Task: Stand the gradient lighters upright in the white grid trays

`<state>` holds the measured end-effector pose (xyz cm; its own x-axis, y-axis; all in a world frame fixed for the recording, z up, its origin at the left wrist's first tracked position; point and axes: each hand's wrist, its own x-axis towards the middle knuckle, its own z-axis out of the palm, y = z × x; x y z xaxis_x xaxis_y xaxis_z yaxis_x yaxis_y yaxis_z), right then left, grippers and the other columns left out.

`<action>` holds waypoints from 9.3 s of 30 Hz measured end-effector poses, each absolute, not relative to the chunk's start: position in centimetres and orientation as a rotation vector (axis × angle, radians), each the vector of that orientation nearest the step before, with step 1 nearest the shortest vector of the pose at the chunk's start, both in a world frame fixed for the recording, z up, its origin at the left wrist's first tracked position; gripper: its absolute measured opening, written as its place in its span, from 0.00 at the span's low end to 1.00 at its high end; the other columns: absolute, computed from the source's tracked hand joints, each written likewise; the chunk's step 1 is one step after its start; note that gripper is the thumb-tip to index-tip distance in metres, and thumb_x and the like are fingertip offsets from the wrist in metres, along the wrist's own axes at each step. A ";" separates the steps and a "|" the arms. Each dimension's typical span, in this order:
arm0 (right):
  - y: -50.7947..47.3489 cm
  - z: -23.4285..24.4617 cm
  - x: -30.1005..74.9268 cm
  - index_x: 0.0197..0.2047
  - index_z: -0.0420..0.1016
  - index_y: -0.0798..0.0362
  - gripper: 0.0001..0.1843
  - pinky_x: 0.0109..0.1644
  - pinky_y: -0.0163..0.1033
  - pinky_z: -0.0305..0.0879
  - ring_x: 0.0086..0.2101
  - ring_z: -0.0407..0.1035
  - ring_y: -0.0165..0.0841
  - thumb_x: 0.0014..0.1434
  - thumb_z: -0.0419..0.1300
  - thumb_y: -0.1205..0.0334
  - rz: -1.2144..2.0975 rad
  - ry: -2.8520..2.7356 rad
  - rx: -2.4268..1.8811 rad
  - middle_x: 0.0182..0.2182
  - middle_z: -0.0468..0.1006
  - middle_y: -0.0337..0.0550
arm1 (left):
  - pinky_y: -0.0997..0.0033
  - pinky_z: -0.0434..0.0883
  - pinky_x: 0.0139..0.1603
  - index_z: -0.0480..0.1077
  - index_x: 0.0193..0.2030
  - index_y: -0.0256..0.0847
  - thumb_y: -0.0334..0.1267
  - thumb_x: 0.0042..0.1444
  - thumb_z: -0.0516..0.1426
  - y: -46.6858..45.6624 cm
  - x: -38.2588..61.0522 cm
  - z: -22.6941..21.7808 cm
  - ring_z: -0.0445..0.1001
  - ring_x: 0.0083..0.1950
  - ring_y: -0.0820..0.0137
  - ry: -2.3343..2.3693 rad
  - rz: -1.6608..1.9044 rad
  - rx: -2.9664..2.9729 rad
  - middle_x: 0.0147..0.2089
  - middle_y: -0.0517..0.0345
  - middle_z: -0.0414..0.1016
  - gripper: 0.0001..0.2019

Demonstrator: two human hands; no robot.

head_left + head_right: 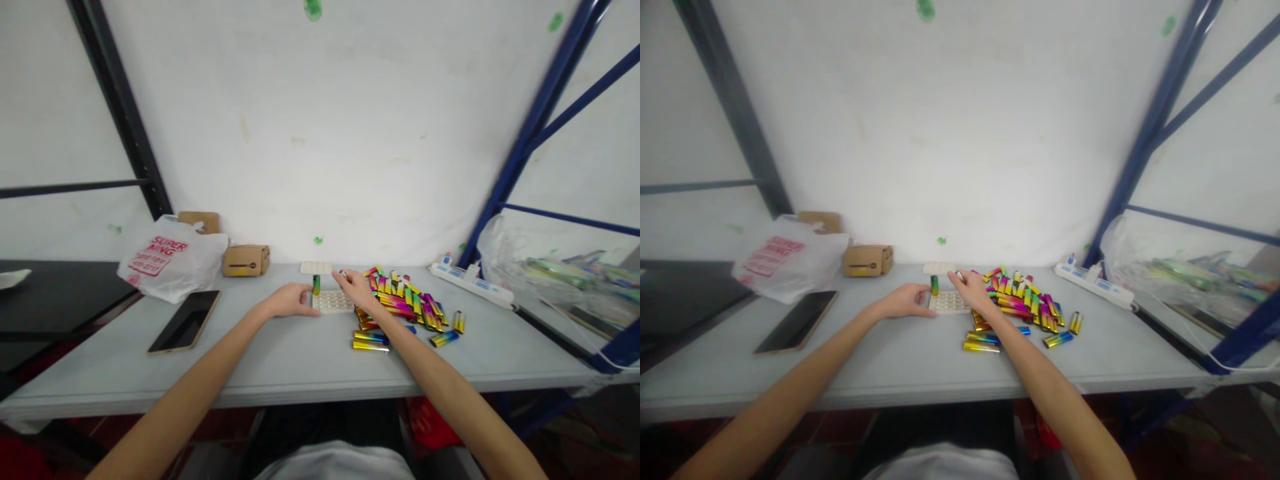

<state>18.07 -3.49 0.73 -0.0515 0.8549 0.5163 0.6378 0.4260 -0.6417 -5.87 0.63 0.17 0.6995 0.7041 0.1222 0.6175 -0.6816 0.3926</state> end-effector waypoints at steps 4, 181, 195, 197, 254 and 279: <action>-3.6 0.6 17.7 0.19 0.53 0.50 0.23 0.30 0.36 0.46 0.22 0.53 0.27 0.62 0.51 0.50 0.279 -1.740 -1.374 0.17 0.54 0.32 | 0.73 0.57 0.30 0.74 0.54 0.43 0.69 0.44 0.63 0.6 -5.9 0.3 0.68 0.29 0.69 1.037 0.376 2.585 0.30 0.63 0.71 0.38; -3.8 -0.8 16.0 0.37 0.77 0.49 0.19 0.34 0.36 0.58 0.24 0.68 0.34 0.64 0.60 0.42 0.141 -2.089 -1.190 0.22 0.77 0.41 | 0.71 0.59 0.32 0.74 0.48 0.41 0.67 0.45 0.62 0.0 -5.4 0.4 0.70 0.32 0.67 1.079 0.374 2.603 0.33 0.59 0.74 0.33; -2.9 0.9 19.1 0.34 0.78 0.51 0.20 0.46 0.41 0.60 0.34 0.72 0.39 0.68 0.55 0.46 0.014 -1.969 -1.332 0.29 0.79 0.49 | 0.70 0.57 0.29 0.72 0.44 0.40 0.72 0.44 0.60 0.1 -5.5 0.4 0.69 0.30 0.67 1.114 0.349 2.608 0.32 0.61 0.73 0.35; -2.7 1.0 21.4 0.37 0.79 0.52 0.15 0.47 0.41 0.60 0.36 0.73 0.39 0.68 0.56 0.52 0.004 -1.984 -1.371 0.35 0.80 0.51 | 0.69 0.57 0.29 0.72 0.43 0.41 0.72 0.44 0.60 0.1 -5.5 0.5 0.69 0.29 0.67 1.118 0.342 2.600 0.32 0.61 0.73 0.35; -3.4 1.3 23.3 0.40 0.66 0.50 0.25 0.38 0.39 0.74 0.36 0.75 0.35 0.58 0.59 0.35 0.958 -1.403 -1.018 0.37 0.79 0.44 | 0.70 0.56 0.28 0.71 0.43 0.42 0.71 0.43 0.60 0.3 -5.4 0.3 0.70 0.30 0.66 1.133 0.334 2.602 0.32 0.60 0.73 0.34; -3.2 0.6 21.5 0.20 0.58 0.51 0.29 0.29 0.35 0.50 0.22 0.55 0.29 0.63 0.49 0.38 0.211 -1.601 -1.409 0.17 0.57 0.34 | 0.70 0.58 0.30 0.71 0.46 0.41 0.71 0.43 0.61 0.1 -5.5 0.4 0.71 0.32 0.65 1.129 0.345 2.601 0.34 0.59 0.75 0.35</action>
<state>21.48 -3.22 0.60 0.1250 0.8397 0.5285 0.6741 0.3189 -0.6662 -5.48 0.14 0.38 0.6653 0.7393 0.1044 0.6711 -0.6534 0.3502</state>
